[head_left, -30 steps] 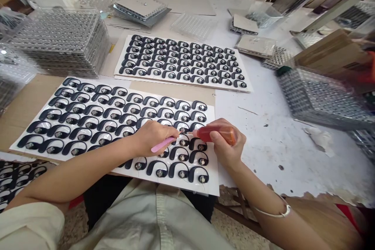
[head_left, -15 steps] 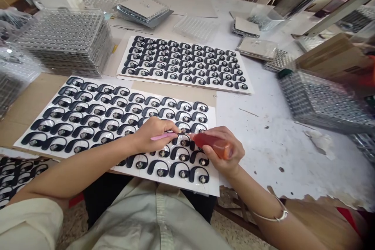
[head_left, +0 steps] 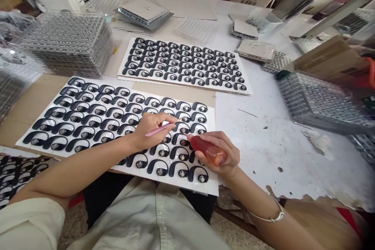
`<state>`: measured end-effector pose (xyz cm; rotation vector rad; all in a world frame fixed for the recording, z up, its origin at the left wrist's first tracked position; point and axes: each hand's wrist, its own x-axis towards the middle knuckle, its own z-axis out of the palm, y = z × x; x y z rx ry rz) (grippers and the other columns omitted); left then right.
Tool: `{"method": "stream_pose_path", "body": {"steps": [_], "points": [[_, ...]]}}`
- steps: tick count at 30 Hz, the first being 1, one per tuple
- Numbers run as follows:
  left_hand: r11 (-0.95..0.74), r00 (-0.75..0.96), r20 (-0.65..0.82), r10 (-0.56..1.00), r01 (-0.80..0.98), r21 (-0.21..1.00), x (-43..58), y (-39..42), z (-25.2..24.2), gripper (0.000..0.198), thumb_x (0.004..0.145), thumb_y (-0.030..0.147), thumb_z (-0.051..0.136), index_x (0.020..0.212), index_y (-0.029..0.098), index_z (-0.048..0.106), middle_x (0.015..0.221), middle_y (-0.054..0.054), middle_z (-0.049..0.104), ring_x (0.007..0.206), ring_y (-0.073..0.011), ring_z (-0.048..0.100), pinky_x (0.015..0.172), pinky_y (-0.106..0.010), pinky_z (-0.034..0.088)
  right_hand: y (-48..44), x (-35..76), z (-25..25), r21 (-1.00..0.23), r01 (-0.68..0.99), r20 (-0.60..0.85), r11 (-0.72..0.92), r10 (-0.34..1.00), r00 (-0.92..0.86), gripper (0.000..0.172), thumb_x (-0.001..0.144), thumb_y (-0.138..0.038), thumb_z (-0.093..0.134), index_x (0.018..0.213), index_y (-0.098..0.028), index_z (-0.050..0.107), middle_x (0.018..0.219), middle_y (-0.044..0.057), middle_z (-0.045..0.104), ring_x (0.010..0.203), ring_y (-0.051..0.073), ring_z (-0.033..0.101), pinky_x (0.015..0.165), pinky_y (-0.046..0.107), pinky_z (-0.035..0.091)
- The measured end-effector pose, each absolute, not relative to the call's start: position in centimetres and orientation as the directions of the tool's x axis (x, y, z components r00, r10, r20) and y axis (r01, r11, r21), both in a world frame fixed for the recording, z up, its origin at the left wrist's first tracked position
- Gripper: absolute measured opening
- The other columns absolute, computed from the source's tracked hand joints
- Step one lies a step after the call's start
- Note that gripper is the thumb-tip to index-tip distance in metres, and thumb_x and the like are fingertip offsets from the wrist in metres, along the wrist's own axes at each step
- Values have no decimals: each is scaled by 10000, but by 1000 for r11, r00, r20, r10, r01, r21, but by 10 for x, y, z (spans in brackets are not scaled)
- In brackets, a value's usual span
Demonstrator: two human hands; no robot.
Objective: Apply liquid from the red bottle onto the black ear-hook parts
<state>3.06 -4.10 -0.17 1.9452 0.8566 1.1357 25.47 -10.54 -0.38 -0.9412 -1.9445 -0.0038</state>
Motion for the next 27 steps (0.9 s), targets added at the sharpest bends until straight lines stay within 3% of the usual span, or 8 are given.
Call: {"method": "stream_pose_path", "body": {"steps": [4,7,9,12,16,21,24,27], "points": [[-515,402,407,820,211,831,30,-41,-4,93,817,185,667,897,178,715,908,-32,747,702,-122,695,625,-179,531,-107,253,-5,-411,588,747,696,627,-220,370,716,-261,731,1062,-182,628,813,72,655,672,176,623,516,301,556],[-488,393,381,837,219,845,29,-42,-7,99,820,194,664,902,187,717,902,-25,746,641,-104,675,588,-174,520,-104,255,-3,-619,449,711,644,703,-28,228,741,-263,707,961,-220,668,757,38,651,638,165,624,492,300,543],[-468,382,368,848,213,857,29,-42,-8,104,822,215,664,907,186,716,910,-30,745,652,-112,680,583,-181,524,-97,260,5,-798,269,584,538,802,129,117,796,-305,653,884,-235,683,723,21,645,593,157,630,460,298,534],[-447,357,357,863,210,870,30,-44,-10,122,826,263,667,893,171,711,913,-51,745,728,-151,703,618,-214,550,-77,272,26,-936,44,349,348,907,238,190,816,-393,618,854,-217,676,715,32,663,590,181,661,424,297,522],[-447,352,355,866,226,866,28,-50,-12,138,825,266,666,910,164,701,955,-73,741,854,-192,714,704,-260,585,-46,281,51,-951,-127,239,282,932,273,293,736,-470,678,869,-212,642,700,34,689,564,170,646,433,278,515],[-436,346,333,877,283,854,29,-55,6,114,818,248,667,890,165,697,941,-68,743,857,-198,717,708,-268,596,-28,276,51,-937,-317,77,144,974,215,353,679,-536,711,819,-240,578,734,16,705,552,140,621,412,235,467],[-424,453,228,862,396,815,37,-50,27,115,829,249,655,895,172,708,904,-57,746,790,-186,719,666,-249,583,-27,274,41,-924,-367,36,103,982,184,378,676,-537,719,821,-238,541,732,2,700,542,122,609,416,217,450],[-567,624,196,756,475,673,43,-44,39,112,846,215,606,898,181,700,908,-45,746,741,-173,716,648,-243,573,-29,276,33,-928,-358,25,101,977,210,363,697,-531,704,829,-235,540,720,-8,691,522,113,596,410,216,437]]}}
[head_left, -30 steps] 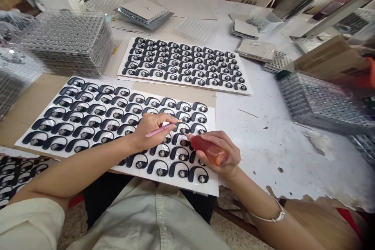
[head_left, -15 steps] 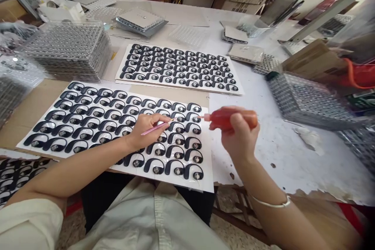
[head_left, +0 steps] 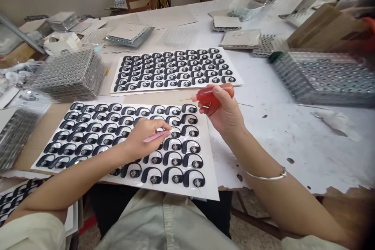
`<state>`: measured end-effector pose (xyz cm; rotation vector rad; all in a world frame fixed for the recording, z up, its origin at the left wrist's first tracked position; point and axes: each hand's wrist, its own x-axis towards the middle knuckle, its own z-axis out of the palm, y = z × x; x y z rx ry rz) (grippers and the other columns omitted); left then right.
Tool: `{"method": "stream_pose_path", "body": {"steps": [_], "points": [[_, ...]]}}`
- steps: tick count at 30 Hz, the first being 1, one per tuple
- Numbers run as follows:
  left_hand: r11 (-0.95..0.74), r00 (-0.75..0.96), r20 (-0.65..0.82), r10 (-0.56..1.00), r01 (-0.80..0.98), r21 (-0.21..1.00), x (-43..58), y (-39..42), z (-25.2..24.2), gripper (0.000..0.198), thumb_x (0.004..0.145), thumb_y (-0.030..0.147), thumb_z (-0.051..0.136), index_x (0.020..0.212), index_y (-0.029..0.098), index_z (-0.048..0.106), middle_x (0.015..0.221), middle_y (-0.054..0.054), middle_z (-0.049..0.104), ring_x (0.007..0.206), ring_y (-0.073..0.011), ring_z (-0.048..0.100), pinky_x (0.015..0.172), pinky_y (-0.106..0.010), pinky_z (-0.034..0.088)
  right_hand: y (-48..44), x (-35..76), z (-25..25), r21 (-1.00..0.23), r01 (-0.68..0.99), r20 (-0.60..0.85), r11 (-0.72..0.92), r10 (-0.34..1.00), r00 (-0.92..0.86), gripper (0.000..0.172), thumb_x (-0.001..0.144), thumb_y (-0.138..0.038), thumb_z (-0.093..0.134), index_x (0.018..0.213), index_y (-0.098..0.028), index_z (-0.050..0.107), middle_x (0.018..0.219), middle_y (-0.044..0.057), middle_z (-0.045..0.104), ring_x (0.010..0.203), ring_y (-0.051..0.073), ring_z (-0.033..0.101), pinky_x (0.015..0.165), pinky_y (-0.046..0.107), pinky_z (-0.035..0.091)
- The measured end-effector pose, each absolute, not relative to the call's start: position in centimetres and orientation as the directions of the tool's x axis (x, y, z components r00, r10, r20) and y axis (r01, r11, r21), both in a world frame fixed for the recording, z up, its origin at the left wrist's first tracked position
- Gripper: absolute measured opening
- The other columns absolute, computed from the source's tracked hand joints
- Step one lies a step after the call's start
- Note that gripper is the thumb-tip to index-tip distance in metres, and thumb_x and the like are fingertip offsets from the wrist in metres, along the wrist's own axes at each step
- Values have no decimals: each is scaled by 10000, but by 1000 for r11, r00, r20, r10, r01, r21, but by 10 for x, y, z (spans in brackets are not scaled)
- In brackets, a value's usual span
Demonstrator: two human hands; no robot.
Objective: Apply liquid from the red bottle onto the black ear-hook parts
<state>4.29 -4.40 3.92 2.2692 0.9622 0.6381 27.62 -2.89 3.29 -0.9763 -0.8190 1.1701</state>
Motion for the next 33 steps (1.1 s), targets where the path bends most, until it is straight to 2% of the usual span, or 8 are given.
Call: {"method": "stream_pose_path", "body": {"steps": [4,6,9,12,16,20,25,33], "points": [[-761,738,295,607,431,485,31,-45,41,202,854,124,509,972,162,669,998,-62,734,887,-203,715,759,-285,585,-30,279,28,-938,-335,10,89,973,231,358,719,-554,674,828,-234,557,711,4,692,510,119,588,407,231,441],[-751,705,331,628,437,494,19,-49,42,195,856,136,540,1004,158,666,1025,-66,729,913,-202,710,781,-280,585,-30,280,29,-938,-331,27,106,972,235,365,717,-561,674,835,-233,566,716,17,697,516,125,590,410,237,448],[-545,541,249,804,502,671,5,-53,50,134,838,191,630,951,180,699,976,-48,740,874,-186,715,746,-242,586,-31,280,30,-939,-318,54,128,971,232,342,748,-557,648,820,-232,569,718,29,697,515,131,589,403,242,444],[-209,352,34,935,473,856,6,-53,57,85,793,224,690,857,181,725,879,-44,749,681,-152,702,565,-192,563,-30,278,28,-935,-326,69,142,972,225,321,776,-547,630,784,-242,532,723,14,687,525,134,599,416,246,453],[0,237,-90,967,355,935,13,-46,55,143,758,281,731,832,158,733,835,-60,739,368,-48,492,336,-152,406,-28,272,17,-903,-429,-53,33,981,189,420,741,-635,624,767,-255,444,710,-15,672,529,134,609,432,244,475],[-82,96,56,994,292,953,13,-37,46,158,751,261,735,868,156,739,680,-26,698,378,-42,472,357,-143,392,-26,266,8,-834,-529,-273,-156,950,150,504,682,-696,631,810,-252,428,691,-7,669,463,114,557,480,271,533],[-253,-54,271,961,227,941,15,-27,41,141,736,233,734,849,150,732,575,16,649,368,-39,454,361,-148,379,-30,260,7,-790,-591,-285,-164,951,118,494,652,-607,716,800,-254,404,673,-23,646,608,159,653,679,344,597],[-331,-176,357,918,160,930,-51,-27,69,92,740,218,741,831,222,726,871,35,736,395,-26,484,317,-167,333,-26,258,-1,-816,-561,-233,-142,968,95,504,674,-703,642,729,-228,480,630,2,616,652,198,672,703,408,610]]}}
